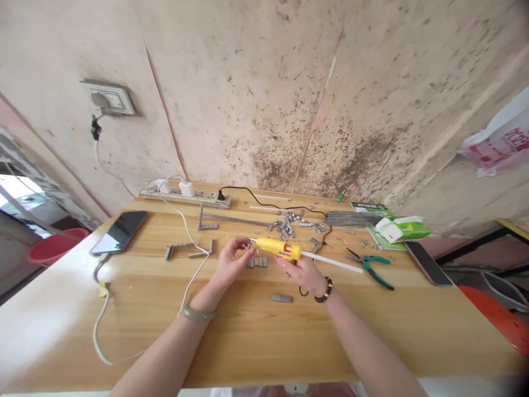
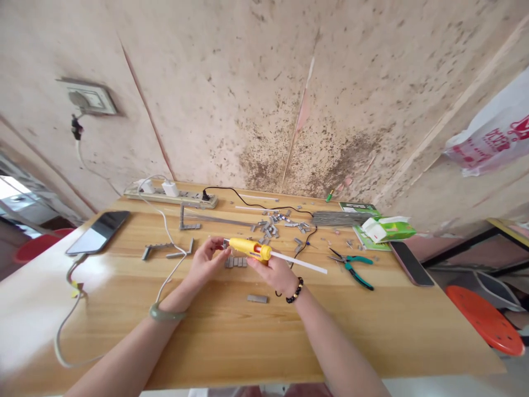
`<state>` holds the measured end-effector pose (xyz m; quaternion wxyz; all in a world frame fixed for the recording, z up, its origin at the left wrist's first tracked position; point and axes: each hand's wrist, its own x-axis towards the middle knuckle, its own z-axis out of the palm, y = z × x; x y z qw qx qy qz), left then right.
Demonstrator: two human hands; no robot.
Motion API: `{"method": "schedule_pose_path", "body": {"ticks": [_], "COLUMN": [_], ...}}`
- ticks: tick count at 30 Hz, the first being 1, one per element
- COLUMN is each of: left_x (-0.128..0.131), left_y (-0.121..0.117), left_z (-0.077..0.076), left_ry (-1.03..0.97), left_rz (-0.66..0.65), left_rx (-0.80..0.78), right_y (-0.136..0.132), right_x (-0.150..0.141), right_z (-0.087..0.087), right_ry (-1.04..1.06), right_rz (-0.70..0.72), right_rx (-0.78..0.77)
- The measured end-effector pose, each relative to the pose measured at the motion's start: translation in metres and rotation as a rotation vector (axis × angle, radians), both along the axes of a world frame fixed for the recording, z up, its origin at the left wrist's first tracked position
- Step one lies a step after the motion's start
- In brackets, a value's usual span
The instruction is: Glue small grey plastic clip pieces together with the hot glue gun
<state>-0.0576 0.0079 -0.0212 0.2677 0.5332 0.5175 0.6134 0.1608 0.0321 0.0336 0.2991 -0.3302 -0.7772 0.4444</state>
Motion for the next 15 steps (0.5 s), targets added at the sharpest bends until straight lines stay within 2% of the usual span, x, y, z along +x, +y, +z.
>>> {"method": "schedule_pose_path", "body": {"ticks": [5,15], "left_x": [0.001,0.002], "left_y": [-0.001,0.000], "left_z": [0.001,0.001], "left_ry": [-0.010,-0.056], "left_rz": [-0.008,0.062], "left_rx": [-0.031,-0.035], "right_y": [-0.002,-0.009], "right_x": [0.004,0.007], "right_z": [-0.014,-0.012], "right_ry": [-0.007,-0.021], "right_rz": [0.003,-0.047], "right_rx": [-0.011,0.190]}}
